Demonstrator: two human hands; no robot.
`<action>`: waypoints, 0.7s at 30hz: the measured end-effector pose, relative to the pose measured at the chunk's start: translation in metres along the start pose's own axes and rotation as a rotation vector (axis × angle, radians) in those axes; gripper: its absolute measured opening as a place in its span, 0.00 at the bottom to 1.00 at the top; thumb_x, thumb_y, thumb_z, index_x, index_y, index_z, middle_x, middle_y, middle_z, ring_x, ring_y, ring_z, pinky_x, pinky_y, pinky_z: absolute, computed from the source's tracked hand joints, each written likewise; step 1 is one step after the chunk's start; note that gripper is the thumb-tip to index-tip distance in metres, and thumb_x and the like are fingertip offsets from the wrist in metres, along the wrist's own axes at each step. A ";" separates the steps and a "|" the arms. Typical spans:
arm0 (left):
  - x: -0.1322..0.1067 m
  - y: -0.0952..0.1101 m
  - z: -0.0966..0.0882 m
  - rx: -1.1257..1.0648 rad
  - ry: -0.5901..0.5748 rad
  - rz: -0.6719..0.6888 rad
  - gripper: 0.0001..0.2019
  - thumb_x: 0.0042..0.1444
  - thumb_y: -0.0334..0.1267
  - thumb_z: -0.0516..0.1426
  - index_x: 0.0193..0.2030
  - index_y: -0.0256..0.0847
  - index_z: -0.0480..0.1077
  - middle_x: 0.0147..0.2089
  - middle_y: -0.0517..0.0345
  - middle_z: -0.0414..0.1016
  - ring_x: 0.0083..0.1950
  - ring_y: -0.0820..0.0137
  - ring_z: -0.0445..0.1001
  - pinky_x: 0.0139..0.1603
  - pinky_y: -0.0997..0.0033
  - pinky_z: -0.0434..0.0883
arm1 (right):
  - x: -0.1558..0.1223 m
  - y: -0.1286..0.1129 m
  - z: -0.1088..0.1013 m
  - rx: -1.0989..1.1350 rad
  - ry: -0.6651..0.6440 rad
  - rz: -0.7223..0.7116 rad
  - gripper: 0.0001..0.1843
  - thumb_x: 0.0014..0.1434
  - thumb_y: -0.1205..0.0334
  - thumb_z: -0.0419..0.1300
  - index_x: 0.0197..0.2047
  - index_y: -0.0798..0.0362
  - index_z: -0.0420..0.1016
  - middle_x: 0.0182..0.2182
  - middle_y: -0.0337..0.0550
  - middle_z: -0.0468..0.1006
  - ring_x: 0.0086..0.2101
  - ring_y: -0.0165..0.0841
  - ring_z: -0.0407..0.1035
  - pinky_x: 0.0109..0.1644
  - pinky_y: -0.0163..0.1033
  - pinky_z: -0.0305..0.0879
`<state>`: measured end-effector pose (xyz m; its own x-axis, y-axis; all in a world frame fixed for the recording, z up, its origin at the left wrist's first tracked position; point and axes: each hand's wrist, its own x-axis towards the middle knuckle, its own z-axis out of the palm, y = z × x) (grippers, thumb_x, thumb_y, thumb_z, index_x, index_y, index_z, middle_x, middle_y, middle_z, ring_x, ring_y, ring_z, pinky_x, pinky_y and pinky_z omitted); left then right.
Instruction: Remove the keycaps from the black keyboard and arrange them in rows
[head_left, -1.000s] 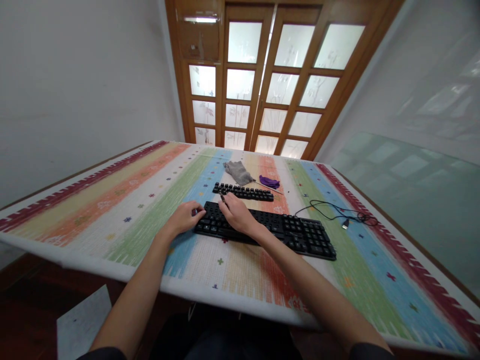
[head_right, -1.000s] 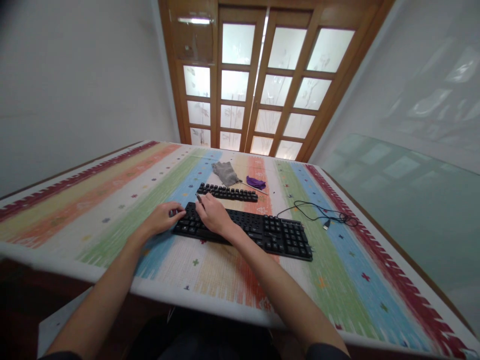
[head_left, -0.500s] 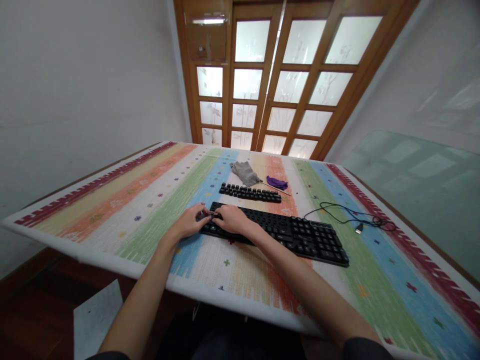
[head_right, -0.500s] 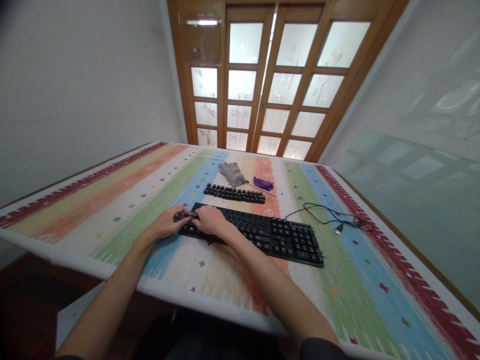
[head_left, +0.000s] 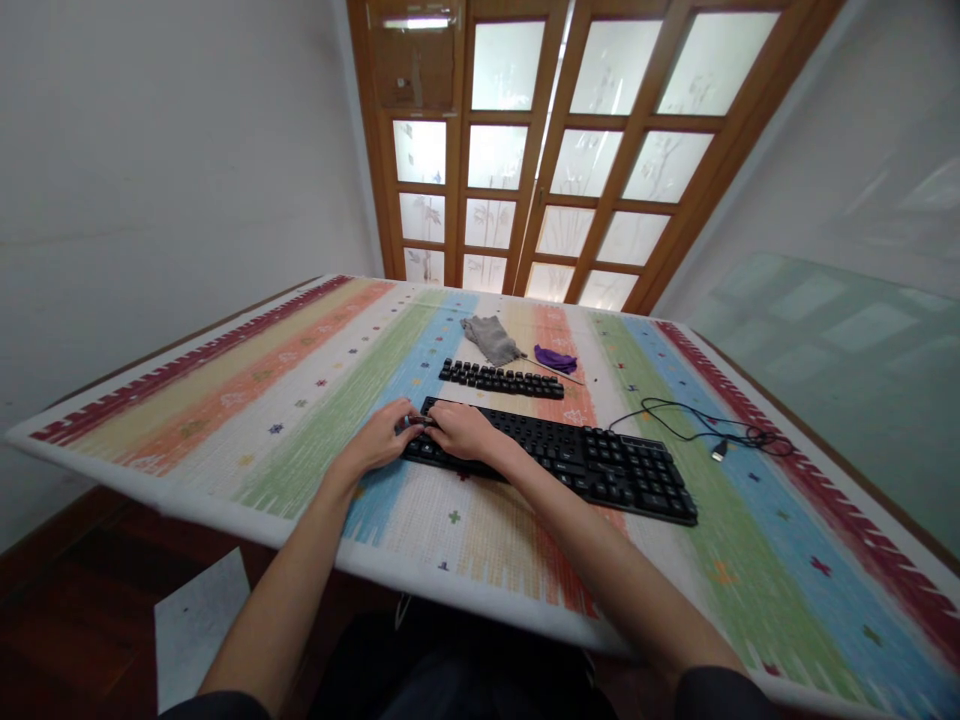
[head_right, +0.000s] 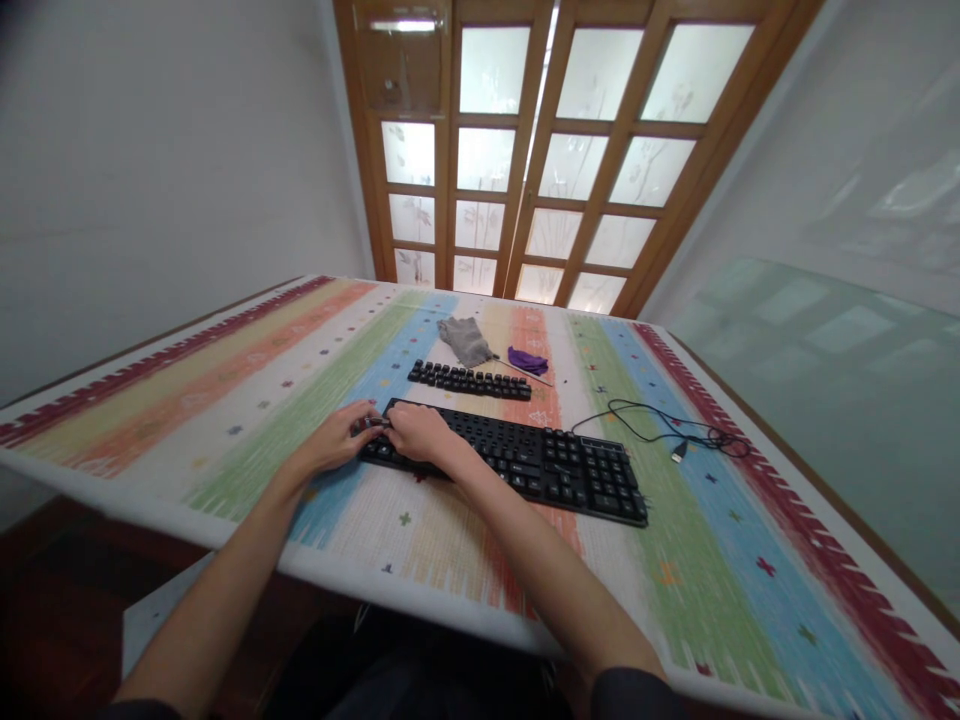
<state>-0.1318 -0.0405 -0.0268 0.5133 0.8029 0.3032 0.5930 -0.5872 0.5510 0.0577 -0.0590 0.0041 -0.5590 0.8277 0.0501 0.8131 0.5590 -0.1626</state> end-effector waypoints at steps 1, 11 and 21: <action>0.000 0.000 0.000 -0.001 0.002 0.002 0.06 0.59 0.38 0.55 0.36 0.39 0.70 0.36 0.56 0.70 0.37 0.67 0.68 0.44 0.65 0.68 | 0.000 0.000 0.001 -0.007 0.003 -0.005 0.14 0.68 0.59 0.51 0.46 0.58 0.73 0.47 0.54 0.77 0.47 0.40 0.72 0.46 0.40 0.65; 0.002 0.000 0.002 0.001 0.009 0.012 0.05 0.58 0.37 0.55 0.34 0.39 0.69 0.37 0.55 0.71 0.39 0.66 0.69 0.44 0.64 0.67 | -0.003 0.000 0.003 -0.056 -0.001 -0.015 0.14 0.69 0.59 0.49 0.49 0.58 0.71 0.47 0.54 0.76 0.45 0.42 0.72 0.44 0.42 0.65; 0.001 0.002 0.002 0.005 0.014 0.002 0.04 0.58 0.37 0.55 0.35 0.39 0.69 0.38 0.55 0.72 0.39 0.66 0.69 0.46 0.64 0.67 | -0.006 -0.003 0.005 -0.097 0.000 0.013 0.16 0.70 0.58 0.46 0.50 0.58 0.69 0.48 0.54 0.75 0.44 0.42 0.73 0.44 0.43 0.67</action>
<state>-0.1291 -0.0412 -0.0266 0.5058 0.8031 0.3149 0.5953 -0.5892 0.5464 0.0572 -0.0657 -0.0010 -0.5481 0.8350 0.0482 0.8323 0.5502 -0.0673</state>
